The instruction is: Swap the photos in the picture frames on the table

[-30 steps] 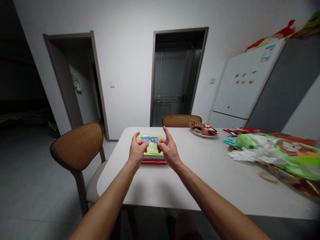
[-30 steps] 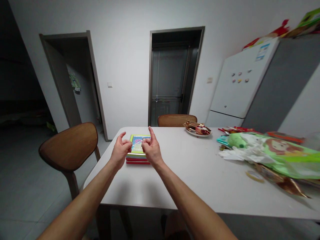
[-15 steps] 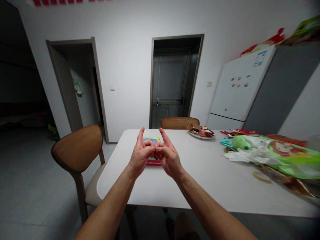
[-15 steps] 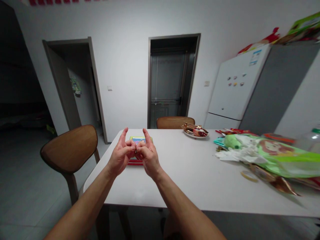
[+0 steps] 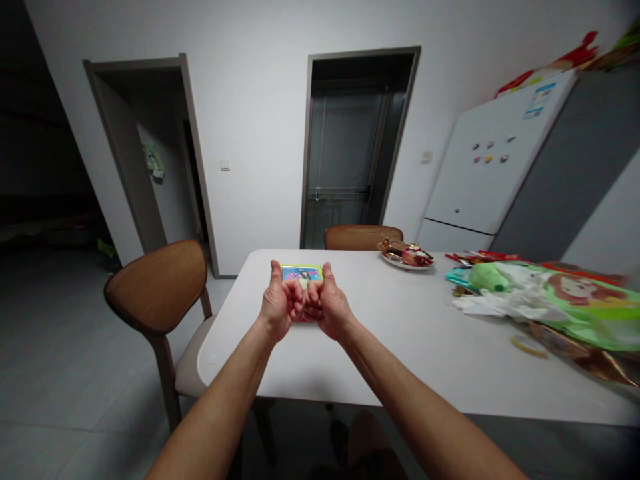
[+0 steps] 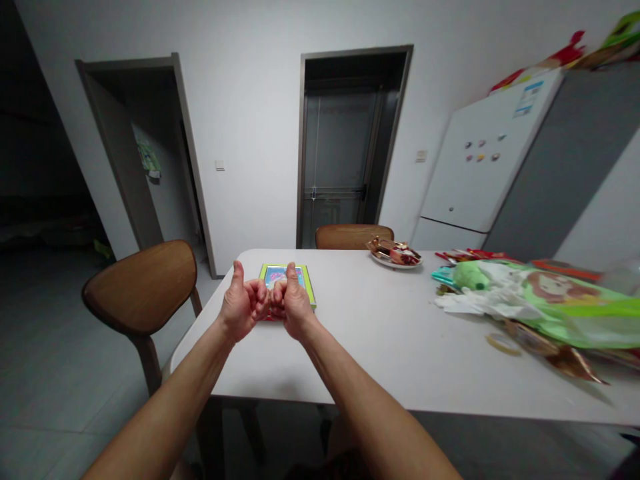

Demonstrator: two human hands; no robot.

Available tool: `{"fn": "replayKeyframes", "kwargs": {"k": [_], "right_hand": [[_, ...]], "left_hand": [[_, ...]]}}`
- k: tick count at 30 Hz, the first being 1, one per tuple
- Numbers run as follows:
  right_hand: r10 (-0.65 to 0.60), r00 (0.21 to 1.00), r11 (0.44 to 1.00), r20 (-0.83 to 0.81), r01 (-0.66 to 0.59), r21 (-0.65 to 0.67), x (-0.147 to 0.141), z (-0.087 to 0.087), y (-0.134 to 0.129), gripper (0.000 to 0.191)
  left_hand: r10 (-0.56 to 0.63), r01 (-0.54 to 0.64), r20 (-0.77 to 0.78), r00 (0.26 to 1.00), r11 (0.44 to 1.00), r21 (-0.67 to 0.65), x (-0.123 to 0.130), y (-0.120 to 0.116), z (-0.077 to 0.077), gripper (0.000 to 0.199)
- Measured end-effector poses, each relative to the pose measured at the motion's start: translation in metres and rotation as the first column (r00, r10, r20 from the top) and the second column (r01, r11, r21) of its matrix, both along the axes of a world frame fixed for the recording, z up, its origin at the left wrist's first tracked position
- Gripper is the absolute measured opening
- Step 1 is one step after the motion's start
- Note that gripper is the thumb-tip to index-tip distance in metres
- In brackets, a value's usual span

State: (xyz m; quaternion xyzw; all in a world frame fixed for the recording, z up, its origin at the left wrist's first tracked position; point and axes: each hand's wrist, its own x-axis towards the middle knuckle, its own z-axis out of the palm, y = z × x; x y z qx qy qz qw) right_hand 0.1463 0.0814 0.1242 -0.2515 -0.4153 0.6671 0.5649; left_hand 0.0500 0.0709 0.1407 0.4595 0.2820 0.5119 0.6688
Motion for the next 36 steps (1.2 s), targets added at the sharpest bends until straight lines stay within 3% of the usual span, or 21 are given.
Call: {"fn": "replayKeyframes", "kwargs": {"k": [9,12,13,15,17,18,21,23,26,29,32,34,36], "right_hand": [[-0.006,0.992,1.000,0.128,0.006,-0.001,-0.007,-0.010,0.001,0.059],[-0.134,0.942,0.990,0.307,0.115,0.081,-0.007,-0.019,0.014,0.055],[-0.239,0.866,0.969,0.439,0.181,0.169,-0.006,-0.023,0.021,0.052],[-0.474,0.561,0.878,0.679,0.240,0.414,0.000,-0.033,0.037,0.042],[-0.609,0.230,0.793,0.759,0.170,0.585,0.008,-0.043,0.052,0.026],[-0.629,0.120,0.777,0.768,0.122,0.618,0.012,-0.048,0.058,0.024],[-0.625,-0.041,0.780,0.780,0.011,0.626,0.019,-0.058,0.066,0.030],[-0.626,-0.092,0.779,0.774,-0.076,0.622,0.019,-0.062,0.061,0.023],[-0.635,-0.097,0.766,0.766,-0.210,0.608,0.012,-0.063,0.041,0.016],[-0.672,-0.022,0.712,0.741,-0.294,0.637,0.008,-0.063,0.013,0.020],[-0.655,0.194,0.704,0.730,-0.194,0.683,0.013,-0.058,-0.009,0.027],[-0.600,0.370,0.754,0.709,-0.035,0.656,0.020,-0.052,-0.019,0.038],[-0.549,0.533,0.815,0.644,0.168,0.555,0.029,-0.046,-0.028,0.049]], "left_hand": [[0.013,-0.013,-0.011,1.000,0.998,-0.062,-0.006,0.006,-0.014,0.069],[0.044,-0.046,-0.021,0.999,0.992,-0.116,-0.009,0.010,-0.021,0.067],[0.061,-0.064,-0.026,0.998,0.988,-0.138,-0.010,0.012,-0.025,0.066],[0.097,-0.104,-0.042,0.994,0.977,-0.188,-0.013,0.015,-0.036,0.061],[0.133,-0.144,-0.061,0.989,0.962,-0.233,-0.015,0.018,-0.050,0.053],[0.150,-0.164,-0.074,0.986,0.954,-0.249,-0.015,0.020,-0.058,0.048],[0.200,-0.224,-0.111,0.973,0.935,-0.276,-0.014,0.024,-0.082,0.032],[0.230,-0.256,-0.124,0.965,0.926,-0.277,-0.011,0.025,-0.096,0.023],[0.296,-0.308,-0.087,0.951,0.922,-0.235,-0.005,0.025,-0.107,0.019],[0.399,-0.396,-0.003,0.917,0.908,-0.138,0.001,0.016,-0.106,0.017],[0.470,-0.467,0.043,0.882,0.882,-0.060,0.004,-0.003,-0.099,0.022],[0.494,-0.495,0.031,0.869,0.869,0.000,0.005,-0.021,-0.095,0.025],[0.503,-0.493,-0.046,0.863,0.859,0.140,0.005,-0.043,-0.090,0.025]]}}
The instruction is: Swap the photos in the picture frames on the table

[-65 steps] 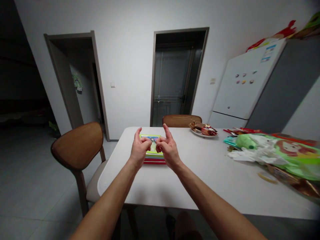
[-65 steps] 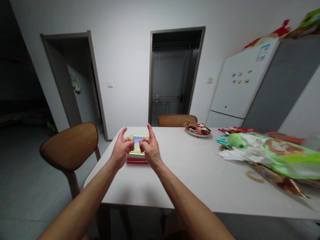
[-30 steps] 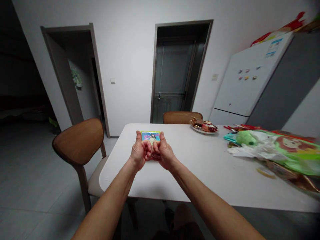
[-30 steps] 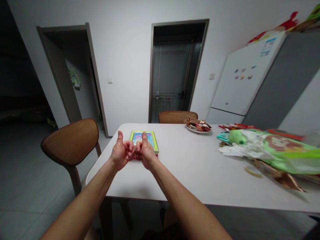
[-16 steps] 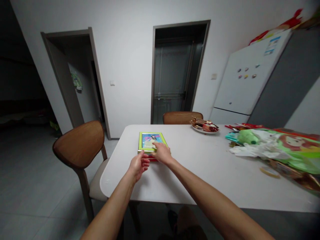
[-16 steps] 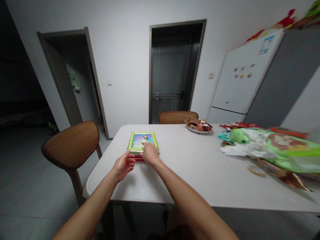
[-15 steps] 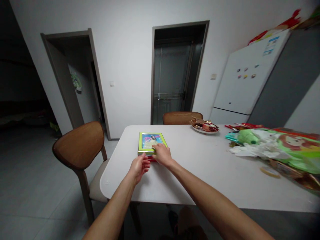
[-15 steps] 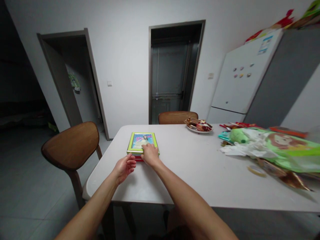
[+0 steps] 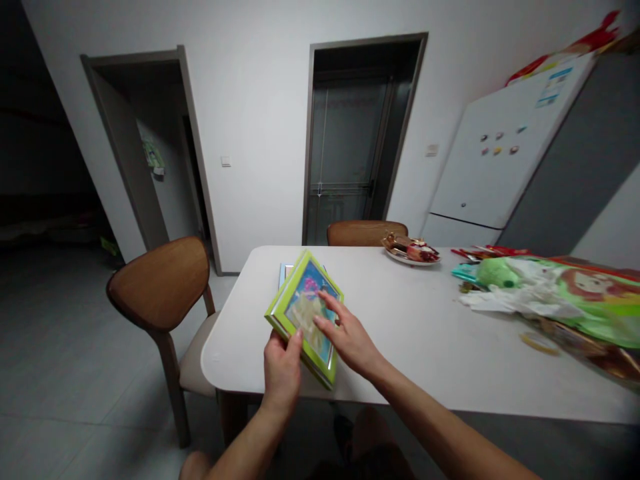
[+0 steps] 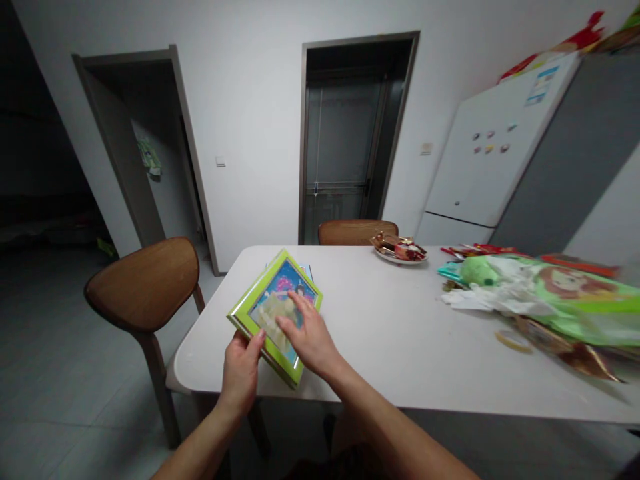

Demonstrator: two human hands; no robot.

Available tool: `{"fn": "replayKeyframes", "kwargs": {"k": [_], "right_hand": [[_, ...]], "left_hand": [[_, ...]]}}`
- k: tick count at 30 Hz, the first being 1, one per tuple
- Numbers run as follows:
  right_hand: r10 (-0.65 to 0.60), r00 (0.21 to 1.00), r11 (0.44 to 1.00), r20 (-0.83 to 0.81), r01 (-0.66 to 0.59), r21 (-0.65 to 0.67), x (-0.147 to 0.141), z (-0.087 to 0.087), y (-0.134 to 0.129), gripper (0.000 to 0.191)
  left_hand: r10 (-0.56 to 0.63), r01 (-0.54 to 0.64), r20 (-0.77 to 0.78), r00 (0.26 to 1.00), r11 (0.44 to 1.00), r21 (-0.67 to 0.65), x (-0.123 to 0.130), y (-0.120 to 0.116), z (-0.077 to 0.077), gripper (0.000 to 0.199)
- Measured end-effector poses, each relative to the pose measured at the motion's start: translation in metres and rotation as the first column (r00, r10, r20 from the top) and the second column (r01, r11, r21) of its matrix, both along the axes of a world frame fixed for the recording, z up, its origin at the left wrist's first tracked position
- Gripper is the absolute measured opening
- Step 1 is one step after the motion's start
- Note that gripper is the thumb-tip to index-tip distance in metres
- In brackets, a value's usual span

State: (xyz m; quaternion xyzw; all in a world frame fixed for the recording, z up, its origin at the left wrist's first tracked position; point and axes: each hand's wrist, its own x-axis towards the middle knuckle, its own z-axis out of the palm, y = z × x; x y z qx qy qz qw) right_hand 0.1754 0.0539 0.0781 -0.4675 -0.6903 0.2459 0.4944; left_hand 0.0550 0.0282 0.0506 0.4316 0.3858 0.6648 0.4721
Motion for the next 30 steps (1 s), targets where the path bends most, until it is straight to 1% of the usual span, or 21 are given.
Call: {"fn": "replayKeyframes", "kwargs": {"k": [1,2,3,4,5,6,7,8,9,10,11,12,14,16,17,19,21,23,25,27,30], "right_hand": [[-0.031,0.990,0.998,-0.141,0.022,-0.063,0.004,0.003,-0.005,0.052],[-0.059,0.959,0.992,-0.276,0.025,-0.127,0.008,0.005,-0.011,0.055],[-0.082,0.913,0.983,-0.400,0.007,-0.185,0.011,0.008,-0.018,0.055],[-0.095,0.859,0.970,-0.503,-0.033,-0.240,0.014,0.009,-0.026,0.055],[-0.101,0.807,0.953,-0.582,-0.090,-0.290,0.017,0.010,-0.034,0.054],[-0.104,0.764,0.929,-0.636,-0.154,-0.337,0.019,0.010,-0.042,0.053],[-0.103,0.739,0.899,-0.666,-0.217,-0.380,0.022,0.010,-0.049,0.053],[-0.102,0.731,0.866,-0.675,-0.268,-0.422,0.024,0.008,-0.054,0.053],[-0.102,0.737,0.830,-0.668,-0.308,-0.466,0.026,0.006,-0.058,0.052],[-0.102,0.750,0.795,-0.654,-0.334,-0.507,0.028,0.003,-0.060,0.050],[-0.107,0.761,0.767,-0.640,-0.346,-0.540,0.029,-0.002,-0.059,0.048],[-0.116,0.770,0.751,-0.628,-0.346,-0.563,0.031,-0.007,-0.057,0.044],[-0.128,0.788,0.756,-0.603,-0.316,-0.574,0.035,-0.019,-0.048,0.036],[-0.094,0.828,0.794,-0.552,-0.272,-0.544,0.039,-0.033,-0.035,0.034],[-0.065,0.864,0.817,-0.499,-0.242,-0.524,0.042,-0.040,-0.029,0.036],[-0.027,0.946,0.867,-0.322,-0.138,-0.479,0.047,-0.053,-0.016,0.042],[-0.059,0.995,0.915,-0.086,0.019,-0.404,0.052,-0.064,-0.007,0.047],[-0.124,0.982,0.939,0.140,0.162,-0.305,0.054,-0.071,-0.001,0.050],[-0.165,0.935,0.944,0.315,0.243,-0.226,0.055,-0.076,0.001,0.051],[-0.177,0.884,0.945,0.433,0.275,-0.177,0.054,-0.078,0.001,0.052],[-0.179,0.838,0.953,0.515,0.278,-0.121,0.052,-0.079,0.000,0.048]], "left_hand": [[-0.004,0.011,-0.106,0.994,0.998,0.060,0.000,-0.011,0.002,0.025],[-0.016,0.045,-0.227,0.974,0.991,0.124,-0.001,-0.021,0.005,0.027],[-0.015,0.088,-0.346,0.938,0.977,0.196,-0.002,-0.031,0.007,0.030],[0.001,0.139,-0.456,0.890,0.951,0.274,-0.003,-0.040,0.010,0.034],[0.035,0.204,-0.558,0.829,0.910,0.360,-0.004,-0.048,0.011,0.039],[0.090,0.274,-0.641,0.762,0.852,0.446,-0.005,-0.055,0.013,0.044],[0.159,0.349,-0.705,0.691,0.781,0.518,-0.006,-0.060,0.014,0.047],[0.229,0.418,-0.748,0.623,0.711,0.565,-0.006,-0.064,0.014,0.050],[0.294,0.473,-0.776,0.559,0.656,0.589,-0.006,-0.067,0.013,0.050],[0.347,0.509,-0.792,0.502,0.622,0.595,-0.006,-0.069,0.011,0.048],[0.389,0.526,-0.803,0.451,0.611,0.592,-0.005,-0.070,0.009,0.045],[0.421,0.530,-0.811,0.405,0.615,0.584,-0.004,-0.070,0.005,0.041],[0.461,0.526,-0.825,0.327,0.637,0.564,-0.001,-0.069,-0.004,0.035],[0.491,0.510,-0.830,0.264,0.660,0.552,0.004,-0.065,-0.017,0.033],[0.503,0.497,-0.831,0.238,0.672,0.549,0.006,-0.063,-0.024,0.032],[0.527,0.470,-0.826,0.201,0.688,0.553,0.011,-0.058,-0.038,0.031],[0.550,0.445,-0.814,0.189,0.691,0.570,0.016,-0.054,-0.051,0.030],[0.562,0.433,-0.809,0.175,0.694,0.575,0.021,-0.052,-0.060,0.030],[0.567,0.430,-0.811,0.142,0.703,0.567,0.025,-0.051,-0.066,0.029],[0.586,0.421,-0.802,0.116,0.702,0.574,0.027,-0.050,-0.070,0.028],[0.614,0.397,-0.782,0.104,0.696,0.599,0.029,-0.051,-0.074,0.027]]}}
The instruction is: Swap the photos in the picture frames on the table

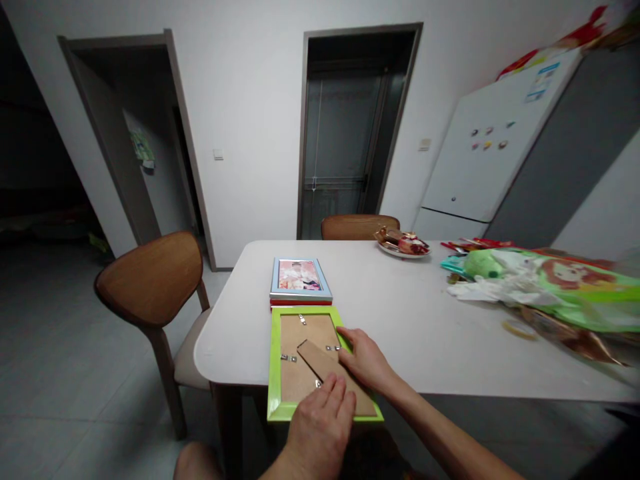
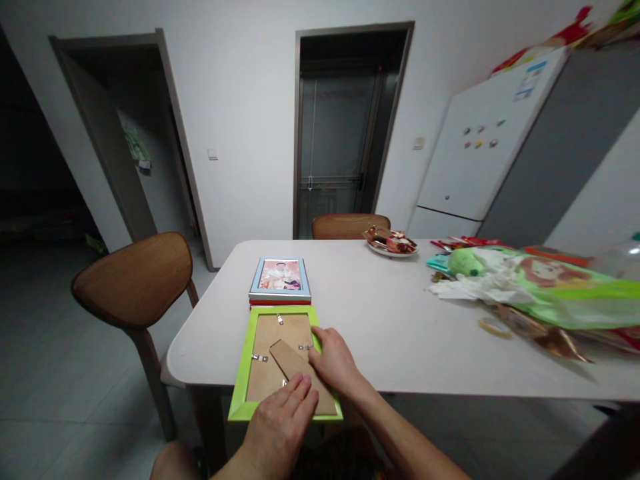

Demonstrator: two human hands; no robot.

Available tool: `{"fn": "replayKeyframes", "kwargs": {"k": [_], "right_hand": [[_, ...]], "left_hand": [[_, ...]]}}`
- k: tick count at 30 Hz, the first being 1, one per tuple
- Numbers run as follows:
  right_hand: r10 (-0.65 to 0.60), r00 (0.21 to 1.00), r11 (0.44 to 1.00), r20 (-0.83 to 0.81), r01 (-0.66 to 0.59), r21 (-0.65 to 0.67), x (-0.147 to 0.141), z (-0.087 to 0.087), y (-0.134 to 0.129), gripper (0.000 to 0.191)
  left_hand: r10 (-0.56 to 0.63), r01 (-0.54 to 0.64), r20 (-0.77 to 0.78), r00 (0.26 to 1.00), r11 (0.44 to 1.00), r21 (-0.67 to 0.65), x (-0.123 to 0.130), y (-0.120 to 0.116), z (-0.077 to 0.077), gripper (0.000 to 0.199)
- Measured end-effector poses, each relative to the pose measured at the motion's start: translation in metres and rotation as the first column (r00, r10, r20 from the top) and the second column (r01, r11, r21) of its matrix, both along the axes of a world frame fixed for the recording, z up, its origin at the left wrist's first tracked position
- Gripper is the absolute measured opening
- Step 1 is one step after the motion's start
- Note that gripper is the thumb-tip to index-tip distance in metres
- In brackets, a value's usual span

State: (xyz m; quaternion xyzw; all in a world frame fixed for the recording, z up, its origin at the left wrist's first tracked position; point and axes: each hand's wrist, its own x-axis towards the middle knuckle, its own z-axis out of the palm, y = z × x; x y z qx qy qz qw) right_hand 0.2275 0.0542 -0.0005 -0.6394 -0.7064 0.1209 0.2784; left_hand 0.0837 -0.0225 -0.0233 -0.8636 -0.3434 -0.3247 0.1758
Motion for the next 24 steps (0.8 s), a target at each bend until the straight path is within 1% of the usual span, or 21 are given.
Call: {"fn": "replayKeyframes", "kwargs": {"k": [5,9,12,15,17,19,21,24], "right_hand": [[0.026,0.998,0.998,0.056,-0.029,0.050,0.001,-0.003,0.002,0.042],[0.030,0.996,0.997,0.084,-0.035,0.063,0.002,-0.004,0.010,0.041],[0.027,0.993,0.998,0.116,-0.034,0.058,0.000,-0.003,0.018,0.039],[0.022,0.990,0.998,0.140,-0.030,0.058,-0.002,-0.002,0.023,0.038],[0.017,0.988,0.998,0.153,-0.027,0.060,-0.003,-0.001,0.023,0.036],[0.013,0.985,0.998,0.170,-0.022,0.056,-0.004,0.001,0.022,0.034],[0.008,0.981,0.999,0.195,-0.018,0.047,-0.006,0.003,0.020,0.031],[-0.005,0.974,0.999,0.225,-0.004,0.041,-0.011,0.005,0.020,0.028]], "left_hand": [[-0.010,0.010,-0.004,1.000,0.999,-0.054,0.000,0.001,-0.003,0.025],[-0.019,0.013,-0.030,0.999,0.983,-0.184,0.000,0.008,-0.001,0.027],[-0.037,0.021,-0.042,0.998,0.941,-0.336,-0.003,0.014,0.010,0.031],[-0.062,0.037,-0.035,0.997,0.870,-0.491,-0.015,0.016,0.026,0.036],[-0.009,-0.007,-0.026,1.000,0.835,-0.551,-0.030,0.017,0.033,0.044],[0.094,-0.085,-0.015,0.995,0.813,-0.576,-0.048,0.019,0.034,0.051],[0.150,-0.119,0.004,0.989,0.795,-0.595,-0.063,0.021,0.029,0.051],[0.162,-0.108,0.031,0.986,0.778,-0.619,-0.073,0.025,0.022,0.053]]}}
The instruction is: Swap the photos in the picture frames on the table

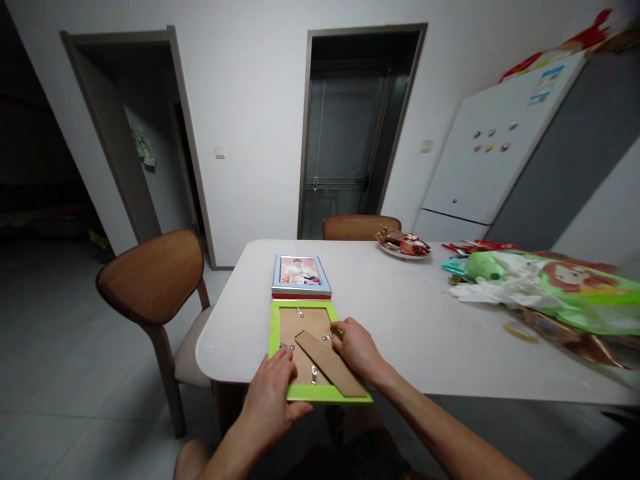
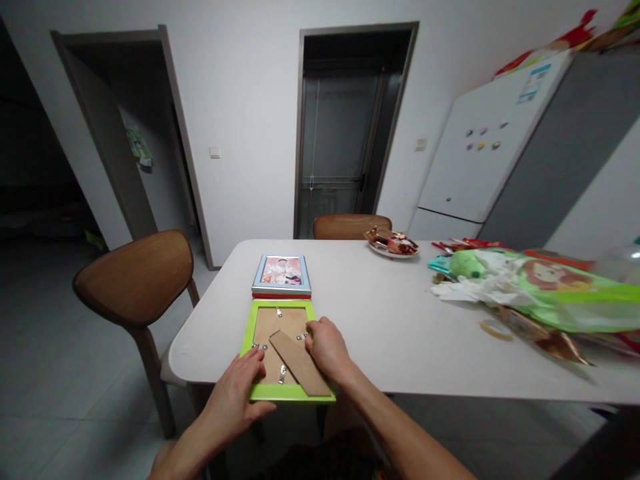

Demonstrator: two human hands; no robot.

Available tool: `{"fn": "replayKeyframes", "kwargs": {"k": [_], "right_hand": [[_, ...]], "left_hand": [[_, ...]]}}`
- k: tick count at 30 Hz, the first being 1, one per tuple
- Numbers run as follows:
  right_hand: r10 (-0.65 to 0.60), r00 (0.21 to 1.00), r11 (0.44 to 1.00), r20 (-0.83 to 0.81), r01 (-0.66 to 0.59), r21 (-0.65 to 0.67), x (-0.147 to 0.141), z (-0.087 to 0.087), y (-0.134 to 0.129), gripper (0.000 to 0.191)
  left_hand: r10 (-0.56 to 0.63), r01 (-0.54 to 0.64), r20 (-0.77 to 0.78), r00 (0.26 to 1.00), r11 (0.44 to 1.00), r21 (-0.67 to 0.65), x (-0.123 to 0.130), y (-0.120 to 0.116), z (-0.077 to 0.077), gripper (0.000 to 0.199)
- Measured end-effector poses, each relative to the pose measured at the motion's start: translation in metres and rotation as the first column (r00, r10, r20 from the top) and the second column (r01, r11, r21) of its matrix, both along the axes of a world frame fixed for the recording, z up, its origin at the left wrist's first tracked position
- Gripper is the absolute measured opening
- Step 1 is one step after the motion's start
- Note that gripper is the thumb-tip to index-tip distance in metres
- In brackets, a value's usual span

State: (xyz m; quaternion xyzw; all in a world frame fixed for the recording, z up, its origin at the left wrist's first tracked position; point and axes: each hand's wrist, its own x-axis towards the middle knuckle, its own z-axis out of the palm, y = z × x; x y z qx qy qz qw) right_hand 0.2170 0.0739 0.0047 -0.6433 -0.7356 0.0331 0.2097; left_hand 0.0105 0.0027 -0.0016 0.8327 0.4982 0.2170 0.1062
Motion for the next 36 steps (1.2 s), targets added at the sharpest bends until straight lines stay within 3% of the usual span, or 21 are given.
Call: {"fn": "replayKeyframes", "kwargs": {"k": [4,10,14,20,27,32,36], "right_hand": [[-0.033,0.999,0.999,0.023,0.033,0.000,-0.001,0.000,0.001,0.026],[0.013,0.997,0.993,0.070,-0.021,0.118,-0.010,0.004,0.013,0.031],[0.131,0.988,0.990,0.083,-0.134,0.032,-0.037,0.008,0.033,0.028],[0.031,0.996,1.000,0.082,-0.031,-0.004,-0.060,0.001,0.053,0.026],[0.031,0.995,0.999,0.094,-0.029,-0.023,-0.056,-0.001,0.051,0.029],[0.050,0.995,0.999,0.081,-0.049,-0.024,-0.058,0.003,0.049,0.028],[0.076,0.995,0.997,0.064,-0.075,-0.023,-0.061,0.008,0.046,0.026]], "left_hand": [[0.014,-0.014,0.012,1.000,1.000,-0.019,0.001,0.001,-0.001,0.063],[-0.005,0.005,0.013,1.000,1.000,-0.026,0.003,-0.004,0.004,0.050],[-0.019,0.019,0.012,1.000,0.999,-0.029,0.001,-0.005,0.006,0.041],[-0.068,0.069,0.036,0.997,0.997,-0.044,-0.004,-0.003,0.008,0.041],[-0.051,0.056,0.080,0.995,0.997,-0.059,-0.002,-0.004,0.010,0.043],[-0.049,0.055,0.085,0.995,0.996,-0.068,-0.001,-0.007,0.016,0.031],[-0.049,0.054,0.080,0.996,0.997,-0.055,-0.001,-0.007,0.015,0.040]]}}
